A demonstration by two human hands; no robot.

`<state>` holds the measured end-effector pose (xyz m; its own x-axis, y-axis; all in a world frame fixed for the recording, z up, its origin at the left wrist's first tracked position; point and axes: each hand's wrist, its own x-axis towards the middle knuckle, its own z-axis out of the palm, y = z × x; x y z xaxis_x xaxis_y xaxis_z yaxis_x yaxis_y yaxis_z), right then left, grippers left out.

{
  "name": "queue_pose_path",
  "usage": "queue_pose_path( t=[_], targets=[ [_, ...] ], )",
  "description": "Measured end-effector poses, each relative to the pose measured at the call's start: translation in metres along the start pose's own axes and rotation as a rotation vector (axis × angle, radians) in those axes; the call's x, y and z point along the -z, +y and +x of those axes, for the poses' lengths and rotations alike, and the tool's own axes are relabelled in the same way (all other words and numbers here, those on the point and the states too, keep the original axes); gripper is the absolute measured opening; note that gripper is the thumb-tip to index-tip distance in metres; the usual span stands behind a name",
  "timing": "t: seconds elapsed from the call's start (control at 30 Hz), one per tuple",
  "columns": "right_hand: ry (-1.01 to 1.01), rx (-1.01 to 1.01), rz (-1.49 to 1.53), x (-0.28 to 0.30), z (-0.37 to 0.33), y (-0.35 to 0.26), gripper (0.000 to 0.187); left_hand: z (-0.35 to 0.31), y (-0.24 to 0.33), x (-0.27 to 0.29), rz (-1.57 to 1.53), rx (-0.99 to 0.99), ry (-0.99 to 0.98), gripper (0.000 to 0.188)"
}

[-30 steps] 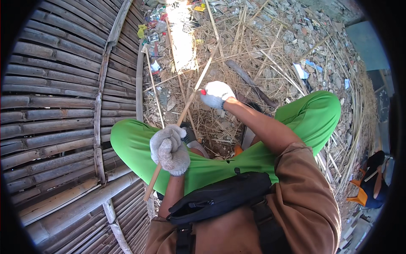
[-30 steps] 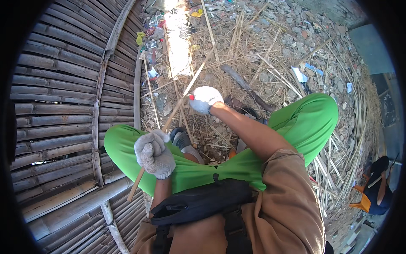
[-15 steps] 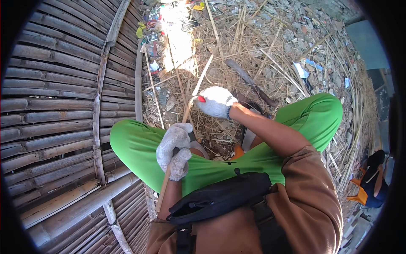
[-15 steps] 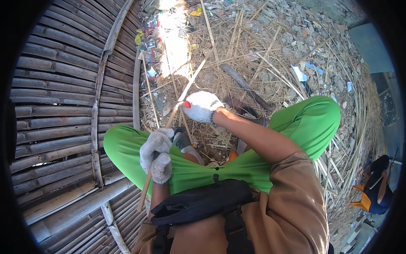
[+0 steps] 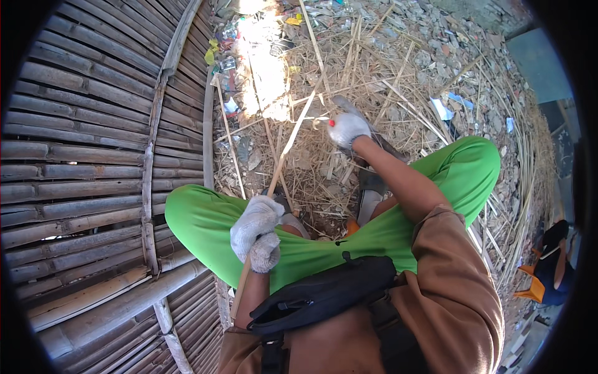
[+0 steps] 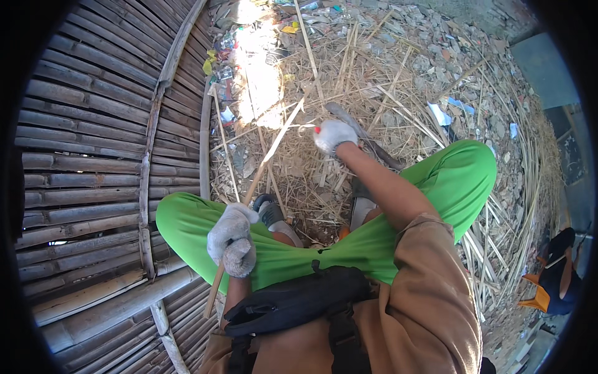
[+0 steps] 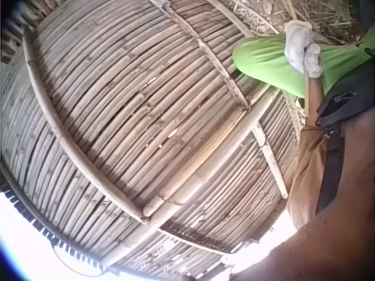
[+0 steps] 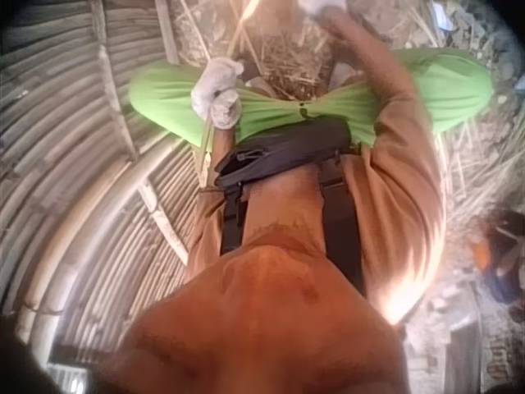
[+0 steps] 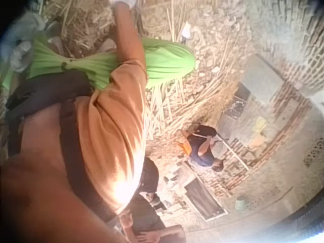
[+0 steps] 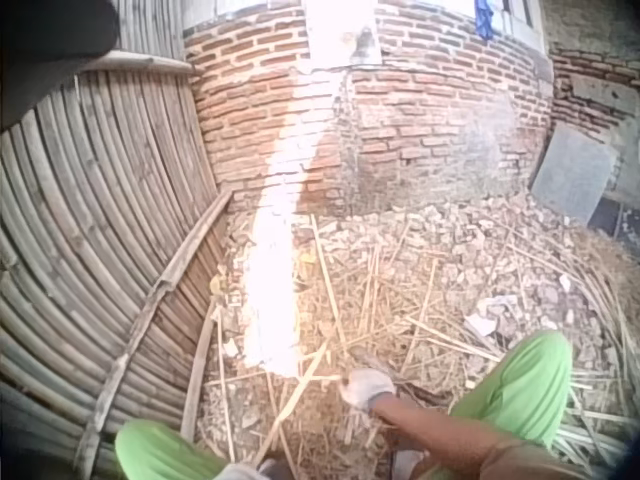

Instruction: The person whittles and shaves thin bamboo strips using a small knife by hand while wearing gloves.

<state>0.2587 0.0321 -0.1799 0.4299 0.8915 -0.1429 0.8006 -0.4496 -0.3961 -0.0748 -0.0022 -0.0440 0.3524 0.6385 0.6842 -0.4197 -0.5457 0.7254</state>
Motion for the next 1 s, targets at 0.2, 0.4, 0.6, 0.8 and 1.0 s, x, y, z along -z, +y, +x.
queue_pose_path(
  t=[0.2, 0.4, 0.6, 0.8, 1.0],
  targets=[
    [-0.016, 0.298, 0.266, 0.029, -0.039, -0.067, 0.045, -0.002, 0.001, 0.011, 0.112, -0.002, -0.142, 0.043],
    [-0.247, 0.364, 0.173, 0.036, -0.089, -0.111, 0.044, 0.010, 0.006, 0.008, 0.101, -0.017, -0.287, 0.044],
    [-0.291, 0.293, -0.010, 0.040, -0.062, -0.099, 0.044, 0.010, 0.002, 0.003, 0.168, -0.019, -0.339, 0.042],
    [-0.157, -0.162, -0.074, 0.041, -0.001, 0.017, 0.050, 0.011, 0.028, 0.019, 0.083, -0.021, -0.379, 0.041],
    [-0.197, 0.142, 0.036, 0.063, -0.033, -0.054, 0.046, 0.009, 0.022, 0.023, 0.060, -0.031, -0.380, 0.036]
  ],
)
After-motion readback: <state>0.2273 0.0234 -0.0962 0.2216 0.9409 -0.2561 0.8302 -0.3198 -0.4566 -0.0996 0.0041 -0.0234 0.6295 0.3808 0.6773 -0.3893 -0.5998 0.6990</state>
